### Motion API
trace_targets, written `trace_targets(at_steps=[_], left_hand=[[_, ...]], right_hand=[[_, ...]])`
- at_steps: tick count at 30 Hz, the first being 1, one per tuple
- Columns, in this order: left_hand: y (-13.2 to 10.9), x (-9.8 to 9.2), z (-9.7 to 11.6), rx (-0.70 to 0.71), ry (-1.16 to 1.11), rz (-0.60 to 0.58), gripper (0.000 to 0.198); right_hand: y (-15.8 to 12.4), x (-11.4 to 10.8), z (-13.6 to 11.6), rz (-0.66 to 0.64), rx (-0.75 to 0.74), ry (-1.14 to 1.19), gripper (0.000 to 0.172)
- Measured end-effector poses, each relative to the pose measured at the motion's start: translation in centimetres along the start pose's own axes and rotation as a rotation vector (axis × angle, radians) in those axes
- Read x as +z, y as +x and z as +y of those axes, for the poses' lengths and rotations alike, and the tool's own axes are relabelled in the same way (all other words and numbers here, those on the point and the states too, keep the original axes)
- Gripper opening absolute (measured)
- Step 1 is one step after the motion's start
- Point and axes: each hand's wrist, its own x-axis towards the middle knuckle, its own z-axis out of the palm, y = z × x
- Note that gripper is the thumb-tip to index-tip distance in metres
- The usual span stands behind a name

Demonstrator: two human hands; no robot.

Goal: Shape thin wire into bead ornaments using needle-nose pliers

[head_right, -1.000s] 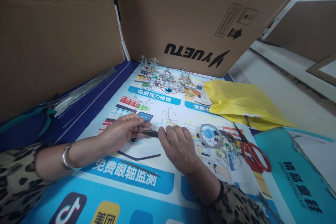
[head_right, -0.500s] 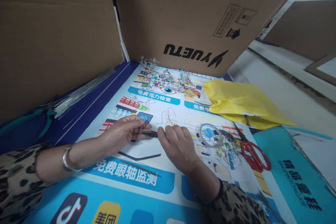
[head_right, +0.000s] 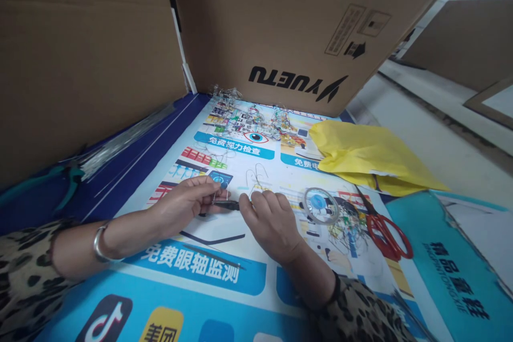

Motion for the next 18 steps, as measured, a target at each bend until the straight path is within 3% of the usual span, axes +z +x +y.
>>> trace_targets(at_steps=[18], left_hand=[[-0.02,0.06,0.09,-0.011,0.027,0.015,0.018]], right_hand=[[-0.05,0.01,-0.08,0.016,0.004,0.022,0.021]])
